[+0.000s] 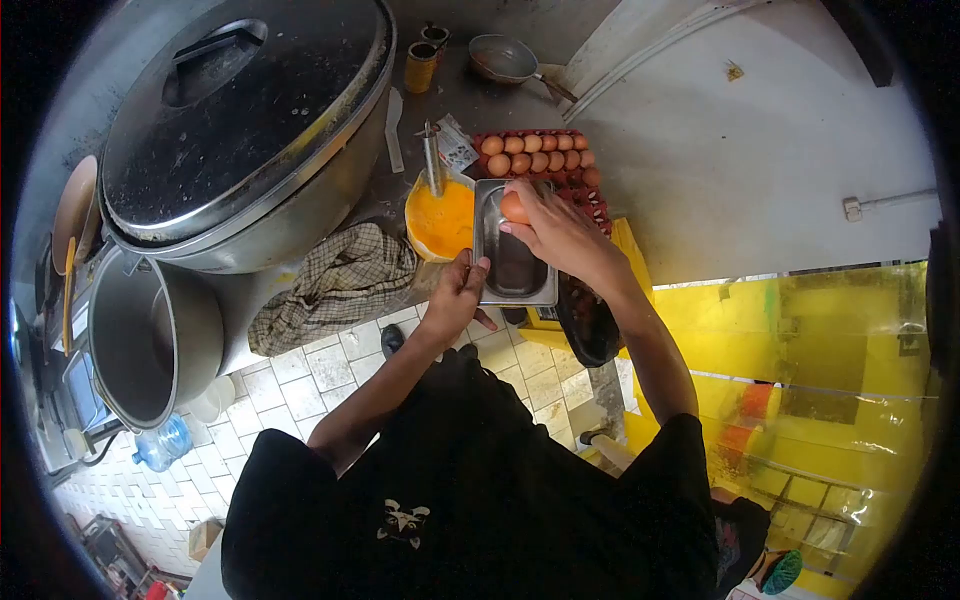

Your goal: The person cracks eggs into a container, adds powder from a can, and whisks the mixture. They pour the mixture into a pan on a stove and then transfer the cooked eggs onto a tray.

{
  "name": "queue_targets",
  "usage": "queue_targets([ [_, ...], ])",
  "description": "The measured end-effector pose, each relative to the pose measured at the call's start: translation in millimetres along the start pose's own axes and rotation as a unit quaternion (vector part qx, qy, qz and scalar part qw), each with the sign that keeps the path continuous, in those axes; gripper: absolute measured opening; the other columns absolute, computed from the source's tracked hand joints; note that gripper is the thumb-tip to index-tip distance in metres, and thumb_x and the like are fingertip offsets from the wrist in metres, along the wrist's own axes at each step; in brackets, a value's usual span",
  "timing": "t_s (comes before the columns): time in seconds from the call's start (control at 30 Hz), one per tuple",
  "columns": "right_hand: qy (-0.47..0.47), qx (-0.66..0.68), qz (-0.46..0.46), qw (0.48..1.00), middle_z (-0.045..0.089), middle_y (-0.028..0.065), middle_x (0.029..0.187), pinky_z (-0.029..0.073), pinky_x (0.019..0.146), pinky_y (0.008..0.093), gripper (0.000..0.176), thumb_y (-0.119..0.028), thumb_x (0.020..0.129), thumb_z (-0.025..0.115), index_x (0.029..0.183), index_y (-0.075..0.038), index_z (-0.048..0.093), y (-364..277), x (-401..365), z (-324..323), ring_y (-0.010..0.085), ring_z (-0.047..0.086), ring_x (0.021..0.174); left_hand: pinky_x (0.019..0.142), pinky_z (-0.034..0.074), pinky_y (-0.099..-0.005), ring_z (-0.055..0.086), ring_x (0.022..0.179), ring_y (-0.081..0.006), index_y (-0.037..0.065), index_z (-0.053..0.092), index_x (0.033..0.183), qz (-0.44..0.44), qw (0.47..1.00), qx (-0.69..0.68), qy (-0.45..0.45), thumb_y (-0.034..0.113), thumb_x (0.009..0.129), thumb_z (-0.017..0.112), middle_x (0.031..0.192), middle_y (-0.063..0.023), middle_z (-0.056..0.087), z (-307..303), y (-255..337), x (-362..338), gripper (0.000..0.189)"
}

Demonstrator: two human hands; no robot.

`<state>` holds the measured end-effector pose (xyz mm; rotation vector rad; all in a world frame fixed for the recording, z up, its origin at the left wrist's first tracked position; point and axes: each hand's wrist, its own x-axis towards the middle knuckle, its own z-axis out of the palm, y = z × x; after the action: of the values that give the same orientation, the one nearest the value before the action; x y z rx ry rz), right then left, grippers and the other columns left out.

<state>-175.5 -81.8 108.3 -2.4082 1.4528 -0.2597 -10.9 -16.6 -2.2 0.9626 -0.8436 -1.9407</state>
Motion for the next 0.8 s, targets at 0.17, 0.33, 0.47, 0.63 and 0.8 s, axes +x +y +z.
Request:
queue_targets([
  [0.17, -0.010, -0.115, -0.011, 0.993, 0.063, 0.0235, 0.099, 0.054, 0.071, 0.0453, 0.041, -0.030, 0.092, 0.062, 0.117, -0.002, 0.044, 5.2, 4.1, 6.3, 0.0385, 0.066, 0.091, 0.048, 0.059, -0.0304, 0.045, 0.062, -0.0068, 0.006, 0.047, 0.114, -0.019, 1.000, 0.011, 0.016, 0.030, 0.103, 0.045, 0.075, 0.0025, 0.036, 3.1, 1.7, -3.7, 0.027],
  [0.33, -0.006, -0.246, -0.045, 0.968, 0.062, 0.0216, 0.098, 0.054, 0.064, 0.0389, 0.044, -0.038, 0.092, 0.061, 0.116, -0.004, 0.048, -6.7, 6.1, -8.4, 0.0321, 0.068, 0.085, 0.048, 0.058, -0.0300, 0.043, 0.062, -0.0064, 0.007, 0.049, 0.113, -0.027, 0.999, 0.031, 0.023, 0.032, 0.103, 0.046, 0.074, 0.0030, 0.035, 3.6, -3.6, -1.1, 0.027],
  [0.47, 0.020, -0.323, -0.046, 0.945, 0.057, 0.0195, 0.110, 0.054, 0.073, 0.0397, 0.043, -0.039, 0.091, 0.063, 0.117, -0.007, 0.049, -22.5, 7.1, -34.5, 0.0331, 0.066, 0.090, 0.044, 0.055, -0.0288, 0.039, 0.058, -0.0055, 0.007, 0.049, 0.112, -0.015, 0.999, 0.016, 0.041, 0.033, 0.103, 0.046, 0.070, 0.0046, 0.033, 5.1, -6.4, 0.3, 0.028],
  [0.63, 0.058, -0.266, -0.059, 0.960, 0.055, 0.0200, 0.116, 0.053, 0.081, 0.0395, 0.041, -0.032, 0.090, 0.065, 0.120, -0.008, 0.050, -24.6, -1.3, -44.2, 0.0335, 0.063, 0.101, 0.044, 0.055, -0.0284, 0.042, 0.060, -0.0059, 0.006, 0.049, 0.116, -0.017, 0.999, 0.013, 0.047, 0.034, 0.103, 0.046, 0.077, 0.0023, 0.040, 4.4, -9.6, 1.0, 0.031],
  [0.8, 0.101, 0.105, -0.117, 0.982, 0.056, 0.0153, 0.116, 0.052, 0.083, 0.0342, 0.045, -0.013, 0.089, 0.068, 0.129, -0.006, 0.048, 23.3, -1.8, -4.3, 0.0259, 0.062, 0.099, 0.047, 0.057, -0.0281, 0.048, 0.068, -0.0078, 0.004, 0.050, 0.118, -0.006, 0.999, -0.018, 0.038, 0.033, 0.103, 0.046, 0.089, -0.0016, 0.045, -1.3, -8.4, 0.5, 0.034],
])
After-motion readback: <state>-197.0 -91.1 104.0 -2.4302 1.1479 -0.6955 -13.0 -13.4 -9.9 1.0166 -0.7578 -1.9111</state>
